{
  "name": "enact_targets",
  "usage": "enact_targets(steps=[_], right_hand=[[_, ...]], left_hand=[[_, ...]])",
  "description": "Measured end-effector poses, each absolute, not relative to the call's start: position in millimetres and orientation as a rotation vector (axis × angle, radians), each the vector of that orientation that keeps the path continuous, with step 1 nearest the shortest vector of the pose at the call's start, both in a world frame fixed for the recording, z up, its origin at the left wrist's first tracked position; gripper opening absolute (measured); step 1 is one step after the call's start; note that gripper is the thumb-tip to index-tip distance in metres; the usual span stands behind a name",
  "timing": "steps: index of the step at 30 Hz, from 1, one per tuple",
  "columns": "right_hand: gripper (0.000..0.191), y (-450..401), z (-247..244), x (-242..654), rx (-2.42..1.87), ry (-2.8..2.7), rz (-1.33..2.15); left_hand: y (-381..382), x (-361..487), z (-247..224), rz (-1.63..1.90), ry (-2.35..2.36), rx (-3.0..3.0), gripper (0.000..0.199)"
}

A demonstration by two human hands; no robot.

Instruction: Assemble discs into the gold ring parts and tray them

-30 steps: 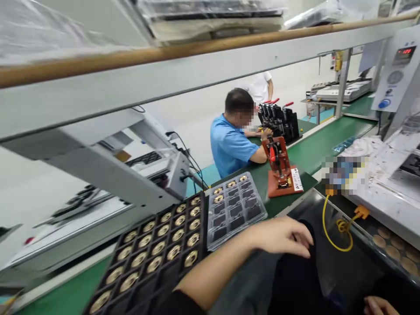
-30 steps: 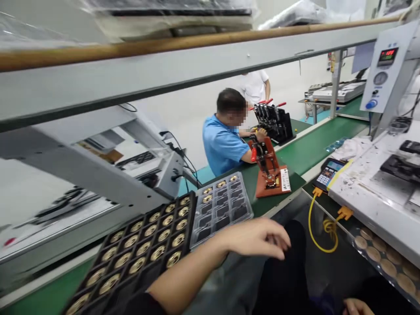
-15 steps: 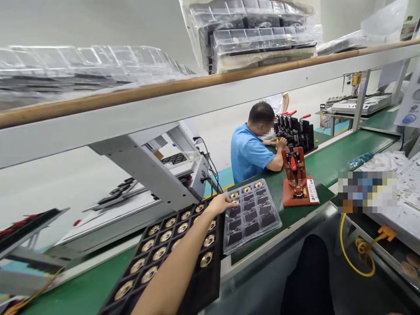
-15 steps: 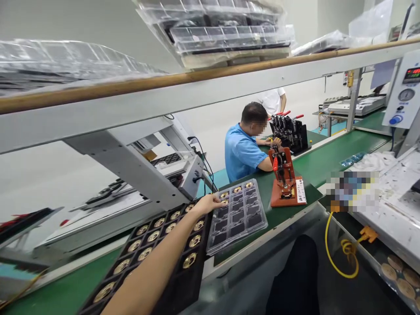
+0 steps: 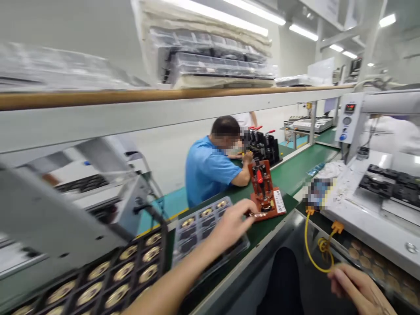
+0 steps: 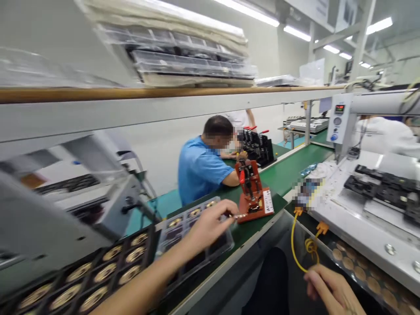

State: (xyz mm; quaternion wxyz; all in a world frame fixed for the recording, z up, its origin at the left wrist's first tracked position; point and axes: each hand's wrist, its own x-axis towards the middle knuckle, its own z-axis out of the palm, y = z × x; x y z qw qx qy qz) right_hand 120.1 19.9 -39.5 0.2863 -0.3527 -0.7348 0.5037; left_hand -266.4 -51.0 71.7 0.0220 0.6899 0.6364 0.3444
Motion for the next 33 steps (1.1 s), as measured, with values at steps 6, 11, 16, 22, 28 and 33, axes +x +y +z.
enact_targets(steps=[6, 11, 16, 22, 28, 33], right_hand=[[0.068, 46.2, 44.4, 93.2, -0.67, -1.794, 1.399], [0.038, 57.7, 54.3, 116.5, -0.759, -1.748, 1.271], [0.035, 62.8, 54.8, 151.5, -0.915, -1.689, 1.18], [0.035, 70.5, 49.6, 217.0, -1.131, -1.632, 0.937], [0.038, 73.3, 60.6, 292.1, -1.322, -1.47, 0.555], [0.04, 50.1, 74.1, 321.0, -1.353, -1.383, 0.397]], left_hand=[[14.4, -140.3, 78.7, 1.229, 0.943, 2.901, 0.017], [46.4, -101.4, 79.1, 1.261, 0.774, 2.966, 0.016], [67.5, -58.7, 80.8, 1.168, 0.701, 3.02, 0.02], [108.5, -9.9, 94.7, 0.967, 0.602, 2.892, 0.038], [218.5, 71.8, 140.3, 0.707, 0.844, 2.683, 0.027], [296.2, 158.2, 153.9, 0.445, 0.961, 2.709, 0.028]])
